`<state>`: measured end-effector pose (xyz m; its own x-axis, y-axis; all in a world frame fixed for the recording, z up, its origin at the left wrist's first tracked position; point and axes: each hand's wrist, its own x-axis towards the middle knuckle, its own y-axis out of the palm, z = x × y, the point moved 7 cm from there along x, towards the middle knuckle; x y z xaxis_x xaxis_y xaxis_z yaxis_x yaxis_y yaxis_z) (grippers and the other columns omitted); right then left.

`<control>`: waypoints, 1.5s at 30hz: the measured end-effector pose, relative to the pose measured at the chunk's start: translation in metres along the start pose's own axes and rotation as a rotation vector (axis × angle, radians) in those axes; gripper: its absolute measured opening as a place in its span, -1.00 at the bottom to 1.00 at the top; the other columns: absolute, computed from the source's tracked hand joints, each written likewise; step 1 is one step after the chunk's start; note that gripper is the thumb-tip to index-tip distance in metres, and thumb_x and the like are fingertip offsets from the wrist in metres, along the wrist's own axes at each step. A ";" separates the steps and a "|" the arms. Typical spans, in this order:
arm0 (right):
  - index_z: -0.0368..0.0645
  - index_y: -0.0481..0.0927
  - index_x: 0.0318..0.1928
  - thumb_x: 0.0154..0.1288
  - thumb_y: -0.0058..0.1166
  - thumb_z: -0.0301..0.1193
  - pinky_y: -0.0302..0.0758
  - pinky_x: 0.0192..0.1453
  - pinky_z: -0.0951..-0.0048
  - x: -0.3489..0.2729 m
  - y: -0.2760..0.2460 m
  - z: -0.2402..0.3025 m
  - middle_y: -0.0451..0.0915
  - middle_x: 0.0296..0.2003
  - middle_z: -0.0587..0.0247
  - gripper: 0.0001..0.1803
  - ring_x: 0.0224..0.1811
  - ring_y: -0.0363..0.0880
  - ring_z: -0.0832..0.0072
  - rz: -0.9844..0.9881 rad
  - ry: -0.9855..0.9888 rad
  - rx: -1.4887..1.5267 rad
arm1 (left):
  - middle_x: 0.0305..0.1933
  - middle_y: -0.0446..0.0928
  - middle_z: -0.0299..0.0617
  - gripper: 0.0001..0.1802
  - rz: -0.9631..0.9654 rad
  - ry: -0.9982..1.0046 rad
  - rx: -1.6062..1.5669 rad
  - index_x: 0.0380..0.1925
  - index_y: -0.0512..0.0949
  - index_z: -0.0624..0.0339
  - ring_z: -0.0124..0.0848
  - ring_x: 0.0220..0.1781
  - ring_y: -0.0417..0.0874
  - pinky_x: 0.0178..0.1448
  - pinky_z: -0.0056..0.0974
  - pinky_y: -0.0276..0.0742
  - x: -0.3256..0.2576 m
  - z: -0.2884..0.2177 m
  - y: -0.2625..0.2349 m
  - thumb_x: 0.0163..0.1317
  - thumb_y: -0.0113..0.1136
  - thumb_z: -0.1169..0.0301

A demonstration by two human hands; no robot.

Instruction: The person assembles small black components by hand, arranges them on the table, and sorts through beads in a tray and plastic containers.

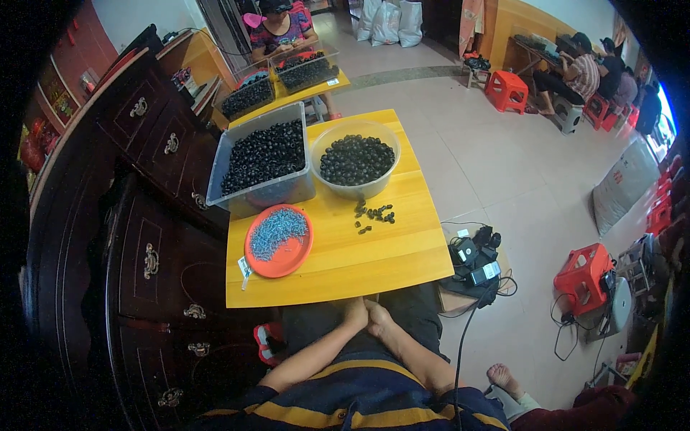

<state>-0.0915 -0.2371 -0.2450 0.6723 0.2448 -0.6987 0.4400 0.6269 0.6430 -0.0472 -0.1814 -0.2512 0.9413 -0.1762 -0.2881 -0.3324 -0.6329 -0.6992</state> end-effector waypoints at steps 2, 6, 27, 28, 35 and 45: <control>-0.27 0.44 0.21 0.54 -0.21 -0.29 0.47 0.26 0.12 0.008 -0.012 0.000 0.53 0.14 -0.03 -0.60 0.15 0.52 0.16 -0.028 0.019 -0.011 | 0.18 0.53 0.16 -0.54 -0.219 0.239 -0.112 0.20 0.45 0.26 0.03 0.24 0.51 0.34 -0.02 0.36 -0.016 -0.026 -0.005 0.31 -0.09 0.42; -0.22 0.42 0.26 0.57 -0.24 -0.15 0.52 0.20 0.17 -0.002 0.003 0.003 0.53 0.14 0.00 -0.52 0.16 0.51 0.21 0.057 0.059 -0.085 | 0.37 0.38 0.18 -0.46 -0.074 0.147 -0.423 0.27 0.41 0.31 -0.05 0.41 0.36 0.47 -0.13 0.19 -0.014 0.000 0.011 0.56 -0.27 0.13; -0.04 0.37 0.38 0.37 -0.09 0.27 0.31 0.35 0.29 -0.097 0.054 0.039 0.45 0.27 0.24 -0.19 0.32 0.36 0.40 0.434 0.063 -0.561 | 0.04 0.60 -0.07 -0.46 -0.263 -0.229 -0.858 0.05 0.57 0.25 -0.15 0.05 0.61 0.15 -0.11 0.47 0.021 0.090 -0.003 0.39 0.05 -0.01; -0.07 0.44 0.33 0.39 -0.06 0.22 0.32 0.35 0.28 -0.104 0.054 0.052 0.49 0.22 0.24 -0.25 0.30 0.39 0.41 0.462 -0.013 -0.692 | 0.04 0.60 -0.07 -0.46 -0.244 -0.224 -0.859 0.05 0.57 0.25 -0.15 0.05 0.61 0.15 -0.11 0.47 0.016 0.088 -0.001 0.39 0.05 -0.01; -0.22 0.55 0.14 0.45 0.12 -0.21 0.44 0.25 0.38 -0.133 0.120 0.124 0.60 0.07 0.17 -0.59 0.15 0.54 0.39 0.386 -0.297 -0.891 | 0.08 0.57 -0.14 -0.55 0.267 0.226 -0.798 0.08 0.55 0.25 -0.29 0.12 0.57 0.18 -0.22 0.47 -0.016 0.002 0.019 0.37 0.11 0.15; -0.16 0.39 0.33 0.28 0.16 -0.16 0.05 0.48 -0.24 -0.060 0.179 0.208 0.27 0.34 -0.15 -0.34 0.45 0.13 -0.07 -0.433 -1.356 -1.827 | -0.01 0.65 0.09 -0.60 0.446 0.077 -0.232 0.04 0.58 0.30 -0.13 0.04 0.68 0.15 -0.16 0.54 -0.049 -0.012 0.007 0.29 0.19 0.27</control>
<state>0.0703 -0.2933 -0.0228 0.9303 -0.0125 0.3667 0.3324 0.4519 -0.8278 -0.0948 -0.1860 -0.2340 0.7155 -0.5167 -0.4703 -0.6891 -0.6329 -0.3530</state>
